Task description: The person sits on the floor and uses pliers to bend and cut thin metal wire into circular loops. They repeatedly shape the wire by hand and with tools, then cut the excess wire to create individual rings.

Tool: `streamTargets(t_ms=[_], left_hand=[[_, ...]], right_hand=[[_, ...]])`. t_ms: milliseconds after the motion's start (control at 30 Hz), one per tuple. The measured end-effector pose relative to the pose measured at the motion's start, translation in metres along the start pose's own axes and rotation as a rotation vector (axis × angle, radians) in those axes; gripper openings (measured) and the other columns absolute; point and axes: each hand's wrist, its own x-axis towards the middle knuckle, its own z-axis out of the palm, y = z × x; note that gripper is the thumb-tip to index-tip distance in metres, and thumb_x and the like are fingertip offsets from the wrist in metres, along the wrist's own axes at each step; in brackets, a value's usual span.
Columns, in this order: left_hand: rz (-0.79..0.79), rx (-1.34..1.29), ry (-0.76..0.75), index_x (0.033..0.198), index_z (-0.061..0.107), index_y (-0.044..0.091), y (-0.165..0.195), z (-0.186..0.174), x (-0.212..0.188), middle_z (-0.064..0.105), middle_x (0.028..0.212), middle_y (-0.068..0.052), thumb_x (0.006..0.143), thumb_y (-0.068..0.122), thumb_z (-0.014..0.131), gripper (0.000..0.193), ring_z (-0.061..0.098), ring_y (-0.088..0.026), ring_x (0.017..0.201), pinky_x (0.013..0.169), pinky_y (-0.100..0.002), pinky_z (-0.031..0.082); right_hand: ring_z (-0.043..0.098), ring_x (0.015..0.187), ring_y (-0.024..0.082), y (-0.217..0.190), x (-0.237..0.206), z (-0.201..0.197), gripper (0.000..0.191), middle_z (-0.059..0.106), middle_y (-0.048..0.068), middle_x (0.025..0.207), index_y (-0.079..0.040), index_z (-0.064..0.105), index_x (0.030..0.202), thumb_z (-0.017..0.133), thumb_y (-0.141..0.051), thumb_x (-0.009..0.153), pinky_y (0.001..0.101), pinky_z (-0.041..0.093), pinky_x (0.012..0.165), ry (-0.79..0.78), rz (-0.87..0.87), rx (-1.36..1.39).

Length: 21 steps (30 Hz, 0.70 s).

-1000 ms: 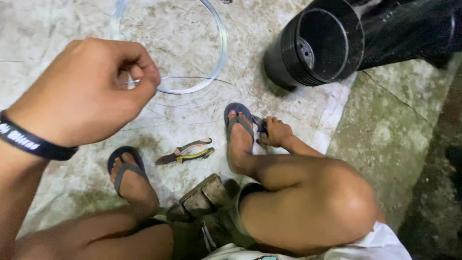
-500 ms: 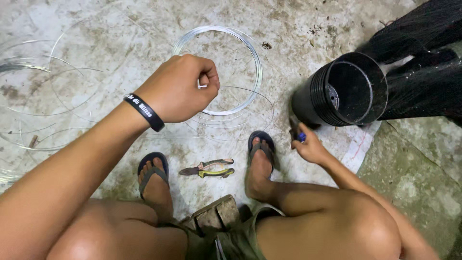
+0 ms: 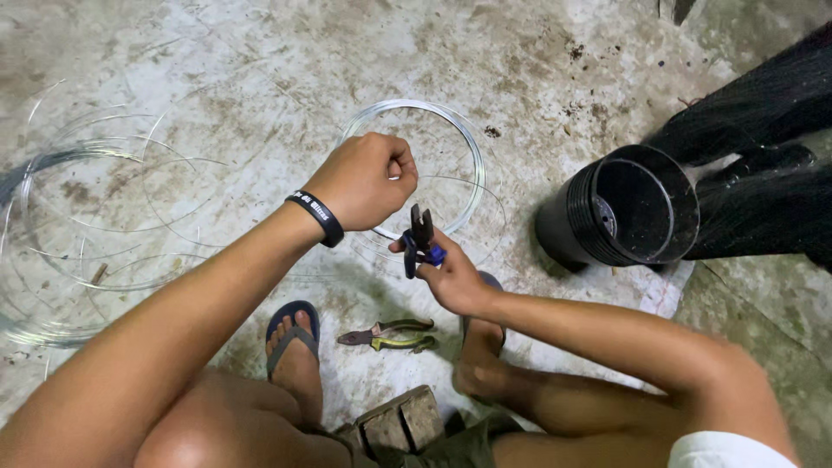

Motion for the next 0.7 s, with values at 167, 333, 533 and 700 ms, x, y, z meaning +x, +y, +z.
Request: streamTargets(t_ms=[167,333,533,700], left_hand=[[-0.088,-0.047,-0.049,0.082,0.072,0.005,-0.003,0.002,-0.004,0.073,0.073,-0.017,0.084,0.02,0.064,0.017,0.076,-0.032,0.073,0.073,-0.041,0.057],[0.024,-0.006,0.035,0.084,0.075,0.005,-0.001,0.004,-0.002,0.073,0.08,-0.018,0.08,0.02,0.067,0.017,0.072,-0.037,0.08,0.075,-0.046,0.056],[0.023,0.004,0.045,0.087,0.074,0.004,0.005,0.011,-0.006,0.073,0.083,-0.02,0.085,0.022,0.067,0.019,0.072,-0.04,0.082,0.074,-0.047,0.056],[0.032,0.006,0.056,0.086,0.073,0.004,0.017,0.013,-0.008,0.073,0.081,-0.019,0.086,0.022,0.066,0.018,0.072,-0.038,0.08,0.072,-0.047,0.056]], right_hand=[[0.054,0.081,0.012,0.052,0.036,0.028,0.05,0.065,0.006,0.113,-0.005,0.047,0.136,0.054,0.009,0.088,0.03,0.046,0.066,0.36,-0.079,0.103],[0.061,0.1,0.011,0.071,0.07,0.048,0.034,0.063,0.006,0.114,-0.001,0.049,0.133,0.06,0.002,0.101,0.0274,0.051,0.085,0.498,-0.425,0.236],[0.061,0.111,0.012,0.059,0.066,0.042,0.035,0.062,0.006,0.123,0.0,0.049,0.133,0.06,0.001,0.1,0.0279,0.051,0.096,0.501,-0.506,0.238],[0.059,0.115,0.013,0.05,0.059,0.045,0.034,0.059,0.007,0.127,0.001,0.05,0.135,0.06,0.002,0.103,0.0285,0.049,0.099,0.506,-0.58,0.182]])
